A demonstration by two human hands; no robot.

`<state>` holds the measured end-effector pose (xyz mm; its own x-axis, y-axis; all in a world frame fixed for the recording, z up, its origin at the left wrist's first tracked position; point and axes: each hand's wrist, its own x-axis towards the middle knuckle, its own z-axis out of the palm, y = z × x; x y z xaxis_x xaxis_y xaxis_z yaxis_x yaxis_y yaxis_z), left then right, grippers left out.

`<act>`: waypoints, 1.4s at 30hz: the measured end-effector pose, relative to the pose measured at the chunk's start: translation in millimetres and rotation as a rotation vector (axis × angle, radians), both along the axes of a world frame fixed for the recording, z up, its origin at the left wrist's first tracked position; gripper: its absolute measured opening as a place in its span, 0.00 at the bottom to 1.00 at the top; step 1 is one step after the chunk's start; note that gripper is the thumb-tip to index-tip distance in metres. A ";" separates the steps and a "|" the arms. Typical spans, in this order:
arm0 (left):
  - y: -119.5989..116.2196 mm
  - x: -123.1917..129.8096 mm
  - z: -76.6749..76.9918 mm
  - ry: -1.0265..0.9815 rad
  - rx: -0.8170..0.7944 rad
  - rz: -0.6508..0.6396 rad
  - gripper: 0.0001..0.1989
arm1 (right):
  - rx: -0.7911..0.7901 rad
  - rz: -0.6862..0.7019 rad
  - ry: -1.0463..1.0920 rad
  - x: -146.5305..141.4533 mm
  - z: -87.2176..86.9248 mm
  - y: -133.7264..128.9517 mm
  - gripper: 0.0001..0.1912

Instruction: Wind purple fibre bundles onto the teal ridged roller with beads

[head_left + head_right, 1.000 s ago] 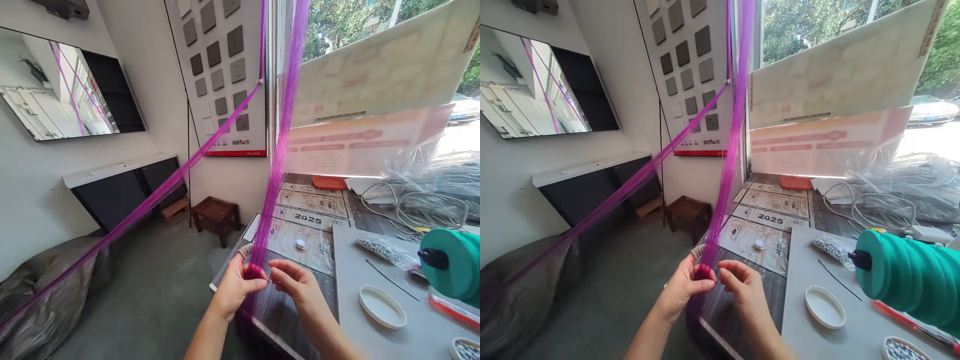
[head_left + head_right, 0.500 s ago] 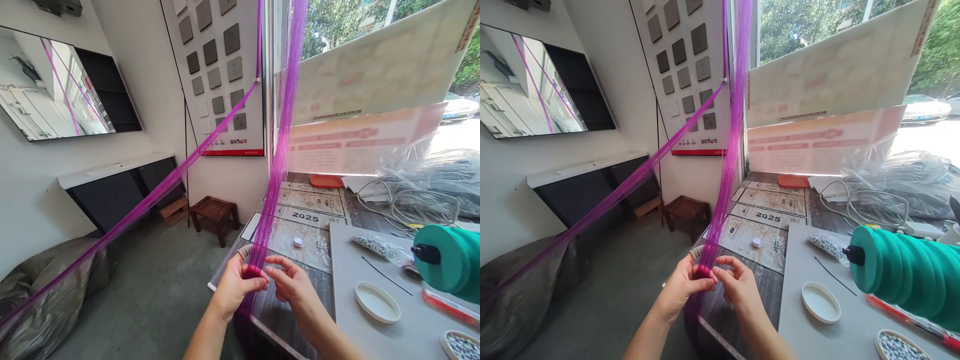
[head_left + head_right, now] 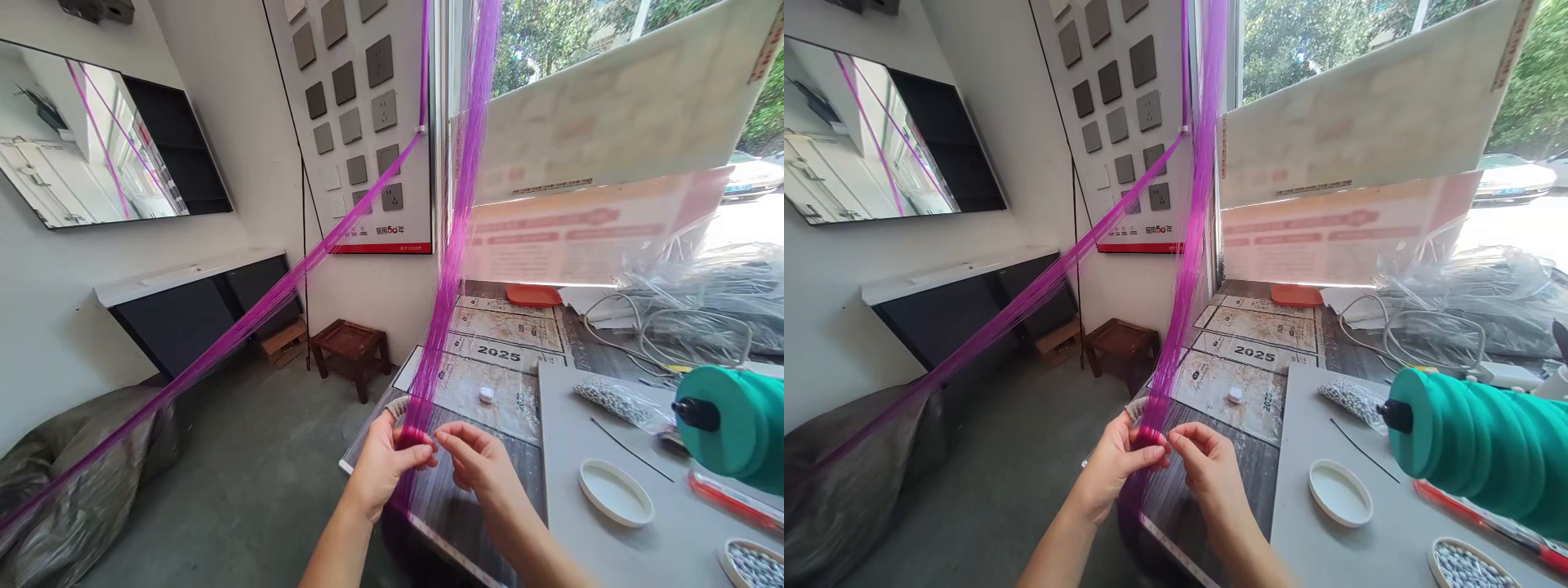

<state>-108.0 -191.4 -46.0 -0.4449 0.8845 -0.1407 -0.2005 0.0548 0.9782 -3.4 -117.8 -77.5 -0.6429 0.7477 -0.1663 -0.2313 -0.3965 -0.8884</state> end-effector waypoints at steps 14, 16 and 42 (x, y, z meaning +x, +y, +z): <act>3.6 3.6 -1.3 0.012 -0.002 -0.011 0.33 | -0.003 -0.015 0.009 0.0 1.1 -0.1 0.10; 3.7 3.0 -1.7 0.019 0.006 -0.003 0.33 | 0.004 -0.013 0.067 1.5 2.5 0.8 0.07; 3.2 4.2 -0.1 0.027 0.022 -0.024 0.29 | 0.006 -0.030 0.012 -4.6 -6.3 1.9 0.24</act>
<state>-103.8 -188.2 -46.2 -0.4266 0.8979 -0.1092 -0.1731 0.0374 0.9842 -8.0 -115.8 -83.8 -0.6220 0.7677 -0.1542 -0.2540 -0.3840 -0.8877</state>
